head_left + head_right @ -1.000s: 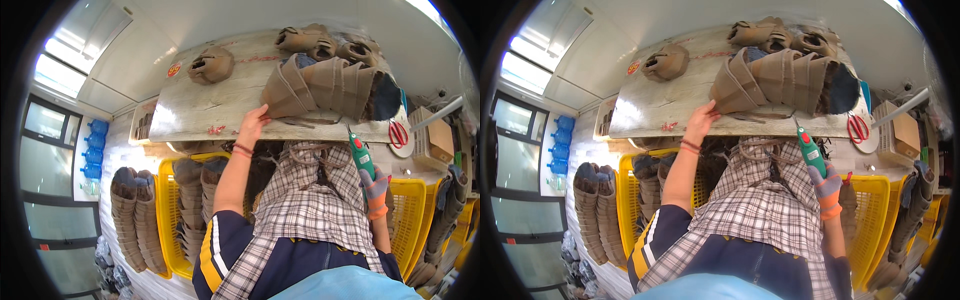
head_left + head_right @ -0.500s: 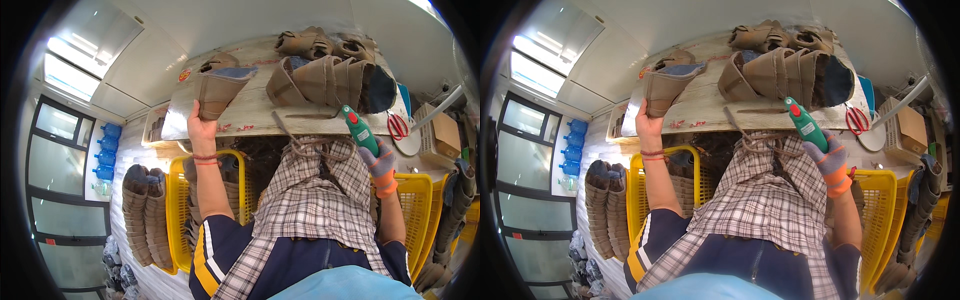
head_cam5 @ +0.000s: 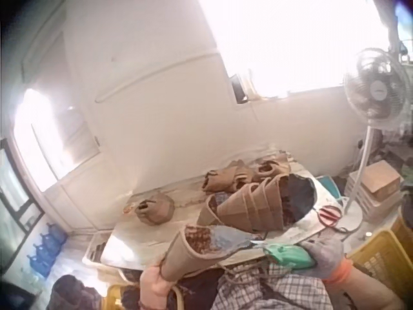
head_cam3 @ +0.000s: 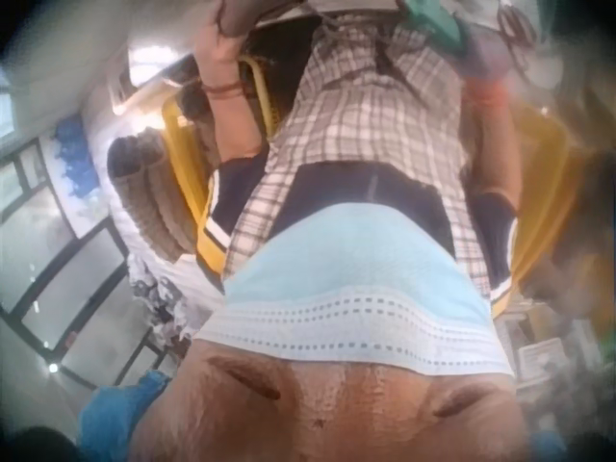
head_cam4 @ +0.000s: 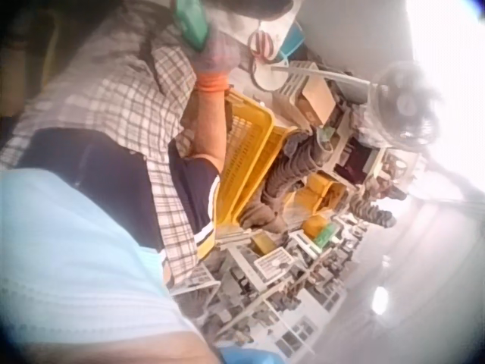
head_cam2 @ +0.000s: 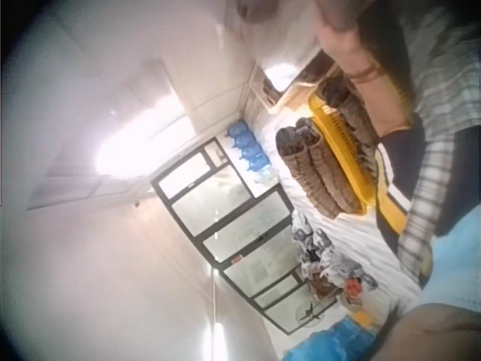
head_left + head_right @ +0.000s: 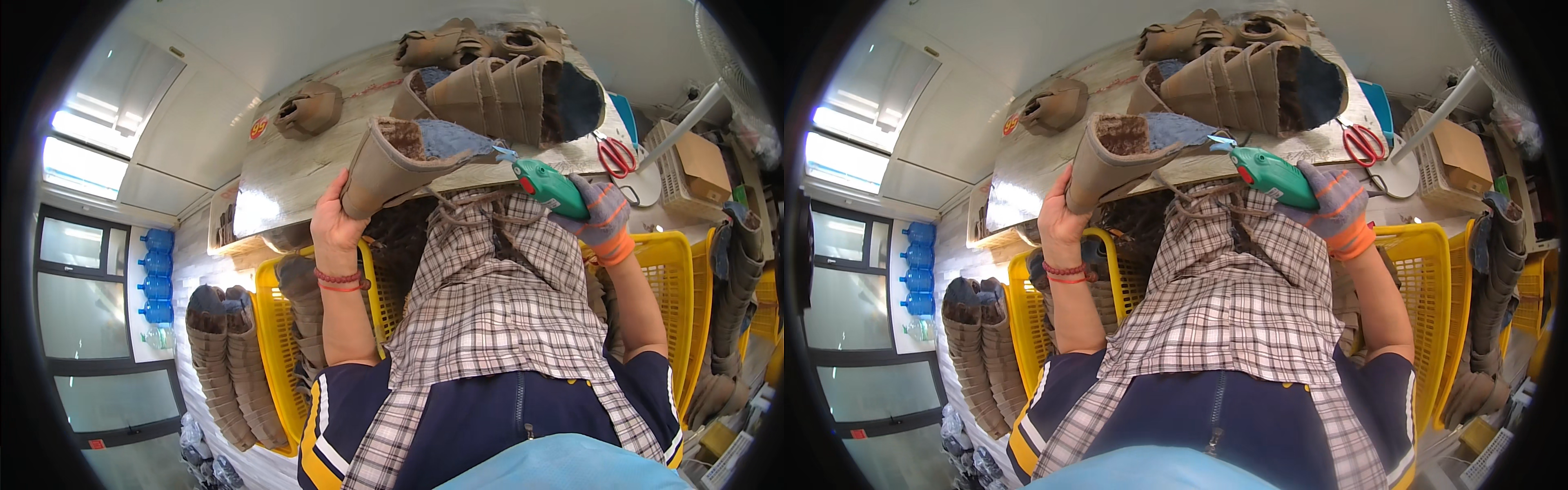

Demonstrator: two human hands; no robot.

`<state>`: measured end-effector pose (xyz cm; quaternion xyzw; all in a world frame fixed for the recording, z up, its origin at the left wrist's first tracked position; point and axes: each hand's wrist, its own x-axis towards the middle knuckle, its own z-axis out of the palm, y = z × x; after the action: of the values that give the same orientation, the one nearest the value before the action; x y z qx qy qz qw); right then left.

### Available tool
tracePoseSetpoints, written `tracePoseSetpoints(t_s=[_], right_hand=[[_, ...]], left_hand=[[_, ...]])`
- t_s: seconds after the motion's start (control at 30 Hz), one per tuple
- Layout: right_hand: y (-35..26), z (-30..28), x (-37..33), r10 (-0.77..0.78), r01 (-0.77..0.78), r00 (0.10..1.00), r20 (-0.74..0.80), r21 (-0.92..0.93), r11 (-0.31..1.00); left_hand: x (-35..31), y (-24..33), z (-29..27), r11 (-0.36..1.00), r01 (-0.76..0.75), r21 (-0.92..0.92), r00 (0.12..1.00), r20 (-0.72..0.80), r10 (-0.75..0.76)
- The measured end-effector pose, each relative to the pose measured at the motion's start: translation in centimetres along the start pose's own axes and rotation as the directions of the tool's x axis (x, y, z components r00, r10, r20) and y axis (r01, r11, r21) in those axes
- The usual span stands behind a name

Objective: The person uses a handheld electric trimmer to shave the exterior of brown boots, then uses scissors to trim loose threads. Finished boots are placed into a yellow basket.

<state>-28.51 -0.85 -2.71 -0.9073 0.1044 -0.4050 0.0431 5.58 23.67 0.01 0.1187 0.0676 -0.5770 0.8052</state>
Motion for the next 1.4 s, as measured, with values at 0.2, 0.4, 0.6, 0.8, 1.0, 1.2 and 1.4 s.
tracePoseSetpoints(t_s=[0.2, 0.4, 0.6, 0.8, 1.0, 1.2, 1.4], right_hand=[[-0.3, -0.3, -0.2, 0.049, -0.049, 0.998, 0.035, -0.004, 0.999], [-0.7, 0.1, 0.4, -0.025, 0.024, 1.0, 0.01, 0.064, 0.998], [-0.8, 0.8, 1.2, -0.068, 0.065, 0.998, 0.01, 0.15, 0.987], [-1.9, 1.2, 2.2, -0.072, 0.066, 0.997, 0.029, 0.162, 0.985], [-3.8, 1.7, 3.3, -0.045, 0.053, 0.998, -0.038, 0.236, 0.97], [-5.6, 1.6, 4.1, 0.097, -0.131, 0.988, 0.116, 0.339, 0.932], [-7.0, 1.5, 5.6, 0.222, -0.279, 0.96, 0.169, 0.521, 0.807]], left_hand=[[0.9, -1.1, 0.2, 0.998, 0.059, -0.008, 0.998, 0.009, -0.059], [1.0, -1.4, 0.2, 0.994, 0.102, -0.042, 0.995, 0.005, -0.101], [1.0, -1.3, -0.1, 0.993, 0.098, -0.058, 0.994, -0.039, -0.1], [0.1, -1.6, -0.1, 1.0, 0.009, 0.01, 0.999, -0.034, -0.009], [-2.1, -5.0, 2.1, 0.945, -0.295, 0.143, 0.955, 0.078, 0.287], [-3.1, -7.9, 2.4, 0.772, -0.572, 0.276, 0.817, 0.277, 0.506], [-2.4, -9.4, 0.8, 0.595, -0.686, 0.419, 0.723, 0.489, 0.488]])
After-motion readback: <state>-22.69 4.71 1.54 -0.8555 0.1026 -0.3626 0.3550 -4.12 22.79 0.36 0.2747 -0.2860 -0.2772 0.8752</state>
